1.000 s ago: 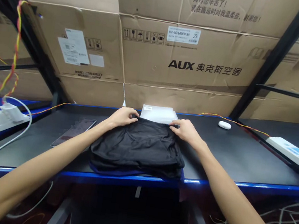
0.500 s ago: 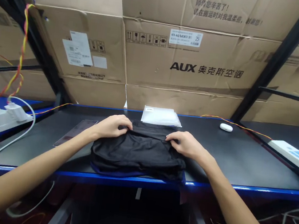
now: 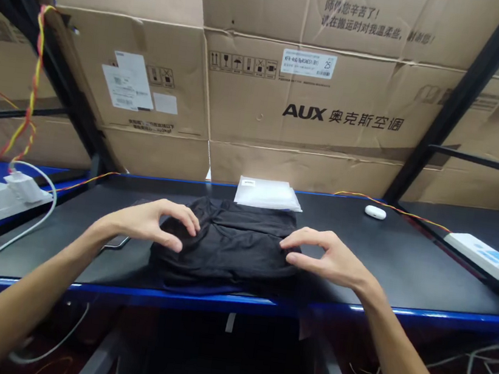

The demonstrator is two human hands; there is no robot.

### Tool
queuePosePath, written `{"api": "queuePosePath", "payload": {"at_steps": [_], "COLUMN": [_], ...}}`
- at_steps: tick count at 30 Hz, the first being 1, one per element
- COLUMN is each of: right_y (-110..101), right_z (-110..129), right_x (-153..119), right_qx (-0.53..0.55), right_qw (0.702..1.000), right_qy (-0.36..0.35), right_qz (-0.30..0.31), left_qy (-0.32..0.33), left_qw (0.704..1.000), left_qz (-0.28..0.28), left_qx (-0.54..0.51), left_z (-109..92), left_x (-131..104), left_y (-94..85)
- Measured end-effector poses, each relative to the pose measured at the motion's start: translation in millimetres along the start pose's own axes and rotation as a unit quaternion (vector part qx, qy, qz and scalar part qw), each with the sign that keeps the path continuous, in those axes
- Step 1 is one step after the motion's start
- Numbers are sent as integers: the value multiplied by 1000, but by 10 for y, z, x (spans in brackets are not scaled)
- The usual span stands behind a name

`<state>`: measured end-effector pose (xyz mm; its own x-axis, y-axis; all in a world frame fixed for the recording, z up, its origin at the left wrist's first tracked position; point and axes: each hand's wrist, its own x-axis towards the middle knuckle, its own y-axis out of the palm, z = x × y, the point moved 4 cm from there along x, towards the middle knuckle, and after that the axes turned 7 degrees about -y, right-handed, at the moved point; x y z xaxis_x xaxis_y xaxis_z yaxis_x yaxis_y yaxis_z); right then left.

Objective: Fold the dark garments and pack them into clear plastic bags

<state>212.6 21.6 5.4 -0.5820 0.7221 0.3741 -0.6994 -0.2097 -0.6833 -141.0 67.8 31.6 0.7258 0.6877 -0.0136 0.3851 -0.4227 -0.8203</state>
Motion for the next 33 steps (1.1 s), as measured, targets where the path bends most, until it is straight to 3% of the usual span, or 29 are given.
{"api": "queuePosePath", "payload": {"at_steps": [3, 7, 9, 12, 16, 21, 25, 30, 33], "right_y": [65, 104, 92, 51, 54, 144, 135, 60, 186], "right_z": [70, 24, -42, -161, -304, -423, -430, -191, 43], "right_x": [-85, -124, -111, -54, 61, 119, 78, 141, 302], "right_qx": [15, 21, 28, 36, 36, -73, -128, -244, -230], "right_qw": [995, 994, 994, 990, 981, 980, 978, 959, 967], "right_qy": [12, 62, 96, 137, 153, 138, 122, 75, 20], "right_qz": [94, 90, 52, -29, -111, -120, -109, -125, -108], "left_qy": [-22, -29, -46, -100, -125, -185, -195, -268, -359], "left_qw": [998, 998, 999, 990, 972, 947, 937, 901, 877], "left_qz": [64, 59, 17, -94, -197, -207, -214, -258, -226], "left_qx": [-8, -4, -12, -16, 41, 161, 194, 223, 225], "left_z": [-2, -7, -11, 21, 124, 339, 385, 360, 355], "left_x": [-134, -188, -164, -86, 72, 219, 176, -52, -181], "left_y": [41, 68, 37, -46, -57, 66, 62, -56, -58]}}
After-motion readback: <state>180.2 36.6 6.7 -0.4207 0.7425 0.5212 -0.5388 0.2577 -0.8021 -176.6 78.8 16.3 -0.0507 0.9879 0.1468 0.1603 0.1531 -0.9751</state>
